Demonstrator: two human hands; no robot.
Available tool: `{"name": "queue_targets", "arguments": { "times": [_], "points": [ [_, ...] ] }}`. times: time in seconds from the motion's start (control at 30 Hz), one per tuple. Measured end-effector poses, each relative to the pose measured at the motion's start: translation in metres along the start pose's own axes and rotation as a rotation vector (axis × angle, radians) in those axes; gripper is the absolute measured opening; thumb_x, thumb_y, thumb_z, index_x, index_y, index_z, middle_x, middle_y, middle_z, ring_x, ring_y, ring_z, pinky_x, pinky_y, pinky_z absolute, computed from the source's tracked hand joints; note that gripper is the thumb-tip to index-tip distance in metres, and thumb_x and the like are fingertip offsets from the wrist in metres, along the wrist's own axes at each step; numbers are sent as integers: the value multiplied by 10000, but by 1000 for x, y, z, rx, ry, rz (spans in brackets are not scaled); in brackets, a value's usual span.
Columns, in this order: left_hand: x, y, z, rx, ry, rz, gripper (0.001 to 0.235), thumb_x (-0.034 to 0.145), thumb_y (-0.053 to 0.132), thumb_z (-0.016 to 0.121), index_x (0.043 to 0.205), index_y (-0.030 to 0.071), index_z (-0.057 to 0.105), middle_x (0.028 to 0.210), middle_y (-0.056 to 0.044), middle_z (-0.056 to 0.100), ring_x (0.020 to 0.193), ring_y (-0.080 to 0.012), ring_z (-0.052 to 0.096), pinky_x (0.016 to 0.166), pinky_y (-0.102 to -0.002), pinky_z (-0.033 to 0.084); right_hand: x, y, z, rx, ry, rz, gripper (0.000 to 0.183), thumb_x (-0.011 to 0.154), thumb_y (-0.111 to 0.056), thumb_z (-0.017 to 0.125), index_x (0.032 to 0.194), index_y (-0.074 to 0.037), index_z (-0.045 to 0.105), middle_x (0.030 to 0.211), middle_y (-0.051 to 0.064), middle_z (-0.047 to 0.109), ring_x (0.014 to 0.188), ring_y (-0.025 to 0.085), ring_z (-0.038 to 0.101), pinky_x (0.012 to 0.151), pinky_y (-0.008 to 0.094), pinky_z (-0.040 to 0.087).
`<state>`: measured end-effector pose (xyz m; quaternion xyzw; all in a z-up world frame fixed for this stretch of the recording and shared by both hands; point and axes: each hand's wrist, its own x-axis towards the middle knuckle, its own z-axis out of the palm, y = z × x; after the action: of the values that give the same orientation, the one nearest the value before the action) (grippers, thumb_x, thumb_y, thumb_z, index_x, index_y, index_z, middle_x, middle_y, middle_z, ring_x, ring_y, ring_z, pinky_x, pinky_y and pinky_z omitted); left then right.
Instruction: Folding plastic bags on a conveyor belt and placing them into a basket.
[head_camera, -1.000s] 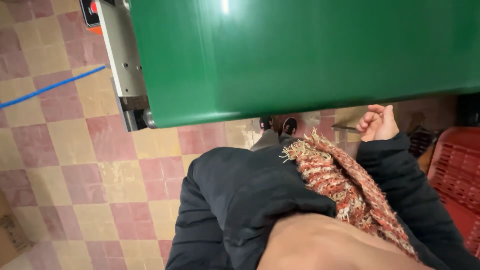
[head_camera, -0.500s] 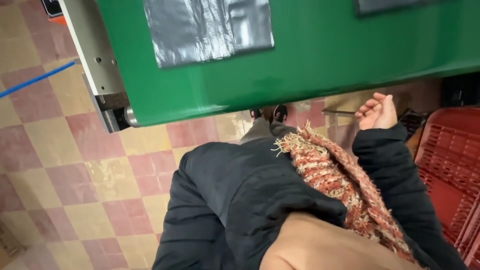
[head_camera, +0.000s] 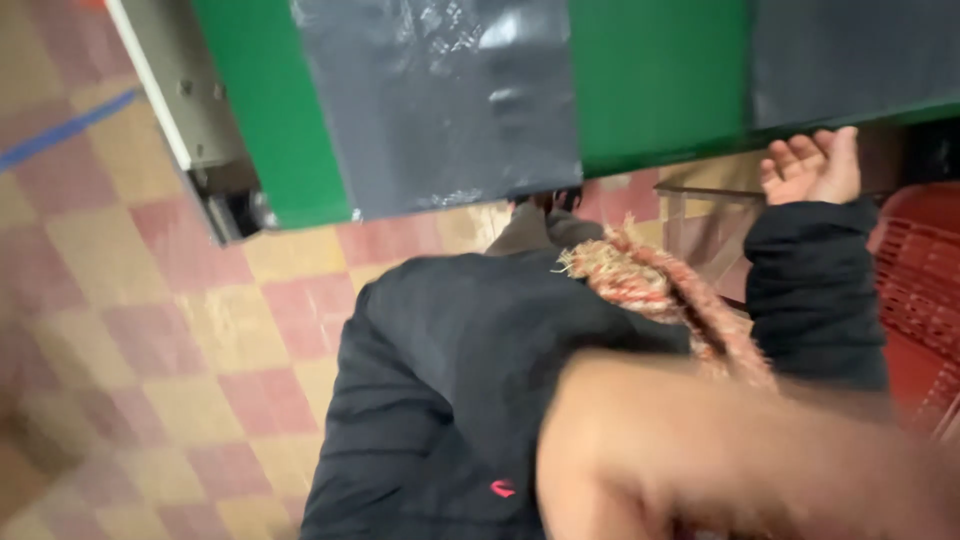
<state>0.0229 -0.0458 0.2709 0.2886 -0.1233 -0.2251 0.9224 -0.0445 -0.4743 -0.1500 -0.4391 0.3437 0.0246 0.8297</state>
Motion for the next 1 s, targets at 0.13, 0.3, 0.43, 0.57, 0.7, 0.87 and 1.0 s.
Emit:
{"name": "queue_targets", "arguments": {
  "times": [0.13,0.3,0.43,0.57,0.7,0.87,1.0],
  "points": [
    [-17,-93,-81,1,-156,-20,216,1032,49,748,1161,84,579,1017,-5,645,911,-46,635,812,-212,521,21,-36,18,-156,150,-44,316,992,-369,636,1170,-126,544,1052,89,615,939,272,628,789,450,550],
    [-17,-197,-155,674,-139,-142,159,920,55,796,1025,77,679,949,-10,692,819,-82,642,717,-253,532,99,-110,-54,-1109,488,-1018,459,1011,-283,783,1291,-48,506,1154,149,579,984,306,632,873,453,575],
    [-9,-253,-183,1166,-498,13,152,919,148,752,1068,133,729,972,-71,744,897,-255,729,792,-331,576,133,-157,-54,-1608,465,-749,747,870,-371,954,1346,29,540,1212,255,635,1028,429,628,840,480,519],
    [12,-280,-185,1310,-545,121,179,960,148,669,1134,140,708,971,-74,715,914,-298,714,825,-384,570,194,-154,-91,-1460,425,-370,976,662,-401,1003,1265,111,432,1184,277,639,1080,391,651,901,426,528],
    [74,-285,-144,1809,-308,385,319,835,200,684,1132,85,667,945,-53,638,887,-274,629,683,-393,495,131,-172,-21,-1507,205,-248,630,916,-357,878,1311,69,633,1179,254,704,1057,372,700,937,412,556],
    [123,-320,-154,2214,-9,399,579,593,483,684,1000,72,664,890,-67,586,825,-255,581,559,-374,442,73,-210,59,-742,269,-300,650,825,-159,749,1416,-16,520,1160,171,669,966,348,639,805,446,513],
    [105,-274,-150,2125,-96,375,236,791,204,756,983,128,643,958,-63,586,916,-275,596,696,-405,476,56,-206,13,-877,-167,-986,409,967,17,705,1356,10,583,1369,139,628,1264,217,600,1128,338,482]
  ]
}}
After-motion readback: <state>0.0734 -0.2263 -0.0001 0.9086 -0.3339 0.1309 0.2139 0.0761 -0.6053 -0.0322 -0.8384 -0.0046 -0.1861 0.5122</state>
